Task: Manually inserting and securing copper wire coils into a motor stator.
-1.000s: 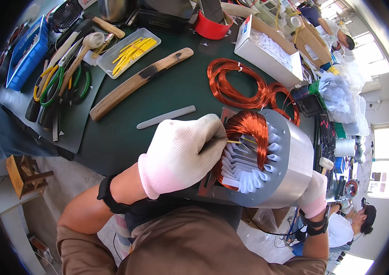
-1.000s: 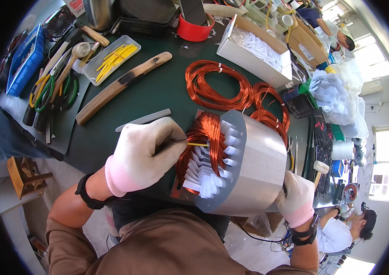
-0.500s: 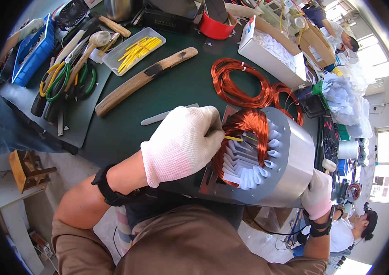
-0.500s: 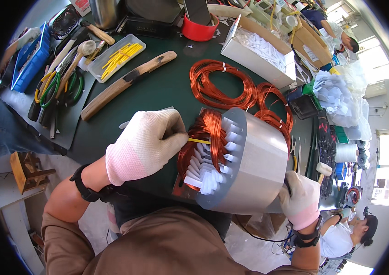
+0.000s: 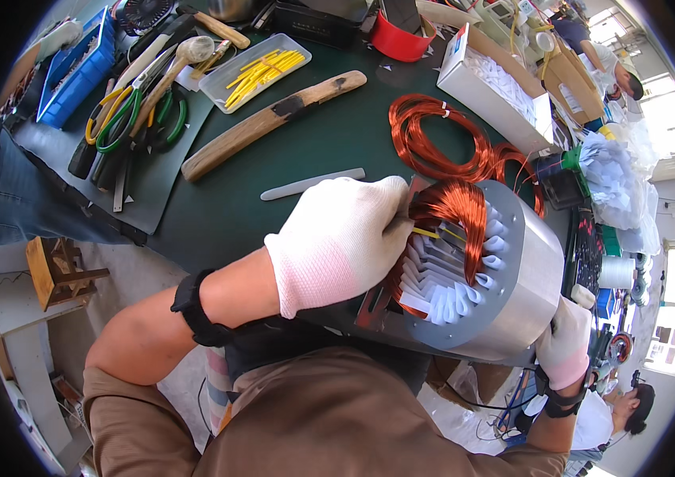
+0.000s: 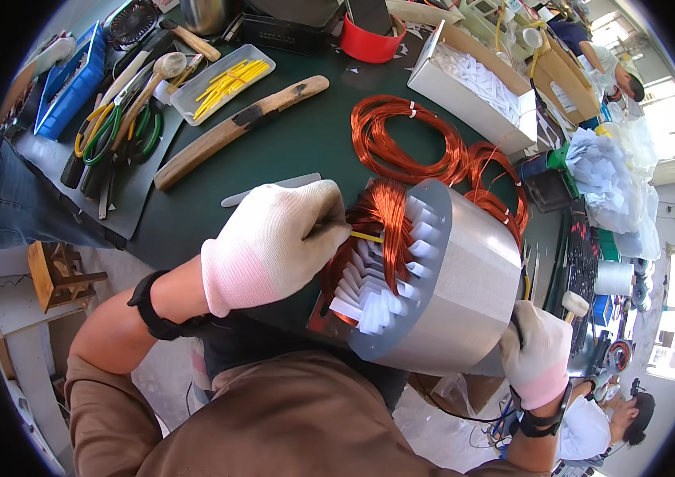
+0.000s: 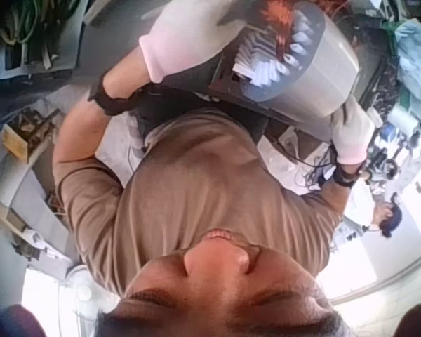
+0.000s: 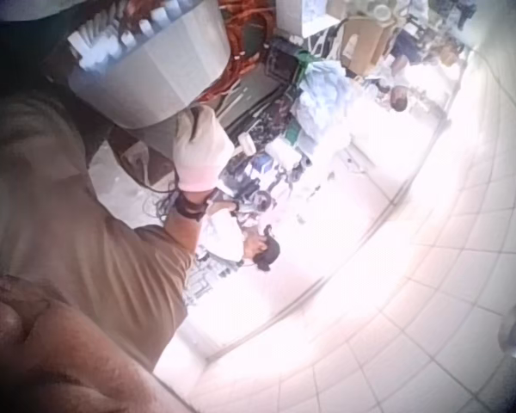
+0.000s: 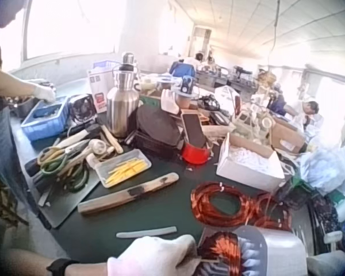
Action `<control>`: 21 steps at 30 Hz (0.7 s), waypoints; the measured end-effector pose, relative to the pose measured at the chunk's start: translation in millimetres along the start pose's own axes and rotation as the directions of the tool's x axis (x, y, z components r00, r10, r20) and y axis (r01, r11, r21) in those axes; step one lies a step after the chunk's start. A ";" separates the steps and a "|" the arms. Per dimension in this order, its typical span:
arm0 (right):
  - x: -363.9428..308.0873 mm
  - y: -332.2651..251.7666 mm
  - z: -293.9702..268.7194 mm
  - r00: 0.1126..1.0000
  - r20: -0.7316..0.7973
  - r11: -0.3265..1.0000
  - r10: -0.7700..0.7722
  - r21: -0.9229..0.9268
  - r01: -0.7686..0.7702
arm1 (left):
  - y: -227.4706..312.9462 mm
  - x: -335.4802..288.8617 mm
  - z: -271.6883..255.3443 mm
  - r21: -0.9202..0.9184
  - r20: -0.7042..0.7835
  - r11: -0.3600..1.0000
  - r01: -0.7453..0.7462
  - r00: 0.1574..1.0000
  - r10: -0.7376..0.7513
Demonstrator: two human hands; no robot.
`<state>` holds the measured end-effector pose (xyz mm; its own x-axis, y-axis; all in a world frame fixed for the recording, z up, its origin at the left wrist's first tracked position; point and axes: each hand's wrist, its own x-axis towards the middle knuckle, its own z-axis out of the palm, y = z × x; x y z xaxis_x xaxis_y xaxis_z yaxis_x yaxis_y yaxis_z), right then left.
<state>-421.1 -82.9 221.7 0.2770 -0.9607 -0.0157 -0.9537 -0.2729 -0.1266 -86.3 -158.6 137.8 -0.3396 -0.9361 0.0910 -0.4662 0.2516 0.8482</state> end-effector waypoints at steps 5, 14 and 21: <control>-6.4 18.8 4.3 0.999 -0.031 0.999 0.025 0.023 -0.025 | 0.5 12.3 -22.2 0.077 0.168 0.990 0.121 0.977 -0.132; -11.2 42.5 12.4 0.998 -0.056 0.998 0.014 0.069 -0.010 | 11.2 15.4 -11.4 0.274 0.060 0.957 -0.092 0.995 0.078; -15.7 59.2 17.4 0.987 -0.147 0.997 -0.062 0.045 0.069 | 11.0 7.8 7.5 0.375 -0.032 0.910 -0.178 0.978 0.204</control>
<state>-479.8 -83.1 197.2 0.3152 -0.9389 0.1380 -0.9260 -0.3361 -0.1717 -100.2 -161.3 143.9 -0.4011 -0.8725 0.2791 -0.6701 0.4872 0.5600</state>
